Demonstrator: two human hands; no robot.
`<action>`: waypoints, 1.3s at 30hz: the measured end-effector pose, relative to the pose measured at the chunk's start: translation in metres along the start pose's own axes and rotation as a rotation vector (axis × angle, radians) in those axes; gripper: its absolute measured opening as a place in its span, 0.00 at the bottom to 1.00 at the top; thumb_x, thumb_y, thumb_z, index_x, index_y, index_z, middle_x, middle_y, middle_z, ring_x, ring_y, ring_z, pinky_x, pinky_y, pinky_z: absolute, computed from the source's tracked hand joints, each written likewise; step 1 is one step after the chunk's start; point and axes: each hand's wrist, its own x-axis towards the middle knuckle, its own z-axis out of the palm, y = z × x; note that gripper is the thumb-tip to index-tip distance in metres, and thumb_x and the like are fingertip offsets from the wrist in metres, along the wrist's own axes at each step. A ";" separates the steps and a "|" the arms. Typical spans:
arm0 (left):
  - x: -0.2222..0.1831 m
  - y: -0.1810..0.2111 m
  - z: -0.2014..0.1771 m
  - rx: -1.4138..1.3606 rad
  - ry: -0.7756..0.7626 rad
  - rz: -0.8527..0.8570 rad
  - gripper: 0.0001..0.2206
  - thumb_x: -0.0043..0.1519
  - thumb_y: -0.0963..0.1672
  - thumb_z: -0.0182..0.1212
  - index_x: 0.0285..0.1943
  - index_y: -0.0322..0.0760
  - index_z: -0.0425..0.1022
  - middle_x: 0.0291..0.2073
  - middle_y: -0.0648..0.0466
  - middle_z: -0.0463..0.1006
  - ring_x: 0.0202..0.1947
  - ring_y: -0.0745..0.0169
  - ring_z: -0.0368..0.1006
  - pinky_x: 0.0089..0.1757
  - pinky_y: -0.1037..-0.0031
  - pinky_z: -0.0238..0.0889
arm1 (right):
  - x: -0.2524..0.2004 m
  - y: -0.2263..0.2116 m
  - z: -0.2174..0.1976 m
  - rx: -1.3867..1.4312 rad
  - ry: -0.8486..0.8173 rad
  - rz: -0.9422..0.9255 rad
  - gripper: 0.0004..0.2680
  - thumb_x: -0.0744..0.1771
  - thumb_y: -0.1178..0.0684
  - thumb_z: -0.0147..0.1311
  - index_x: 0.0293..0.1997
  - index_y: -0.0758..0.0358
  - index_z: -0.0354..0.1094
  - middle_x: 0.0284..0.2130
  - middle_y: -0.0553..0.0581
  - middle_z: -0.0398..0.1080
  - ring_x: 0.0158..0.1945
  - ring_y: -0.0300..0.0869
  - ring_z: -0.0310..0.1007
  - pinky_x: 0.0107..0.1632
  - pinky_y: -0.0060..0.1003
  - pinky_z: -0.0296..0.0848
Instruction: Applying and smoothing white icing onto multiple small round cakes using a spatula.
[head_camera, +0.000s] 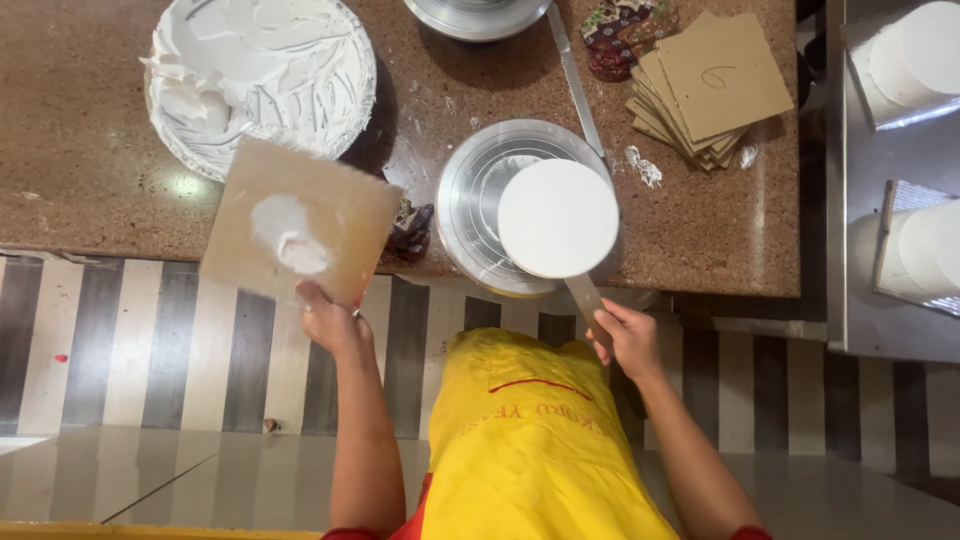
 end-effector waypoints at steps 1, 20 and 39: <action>-0.004 0.008 0.008 0.058 -0.031 0.035 0.26 0.72 0.54 0.53 0.56 0.21 0.70 0.51 0.43 0.78 0.46 0.55 0.79 0.47 0.65 0.77 | -0.009 0.001 -0.007 -0.018 0.032 -0.002 0.15 0.68 0.57 0.54 0.61 0.70 0.68 0.24 0.60 0.74 0.16 0.38 0.67 0.17 0.33 0.65; -0.218 -0.115 0.148 0.626 -0.972 -0.820 0.29 0.68 0.56 0.47 0.57 0.24 0.74 0.45 0.49 0.80 0.44 0.65 0.72 0.46 0.73 0.67 | -0.136 -0.059 -0.103 0.027 0.253 0.189 0.15 0.68 0.57 0.51 0.62 0.66 0.69 0.22 0.57 0.72 0.16 0.37 0.64 0.18 0.33 0.63; -0.337 -0.380 0.318 0.455 -1.042 -0.703 0.30 0.69 0.55 0.46 0.59 0.19 0.71 0.49 0.41 0.79 0.47 0.51 0.77 0.49 0.60 0.71 | -0.337 0.093 -0.393 0.130 0.579 0.600 0.09 0.68 0.51 0.55 0.48 0.63 0.72 0.19 0.58 0.70 0.14 0.40 0.60 0.18 0.36 0.58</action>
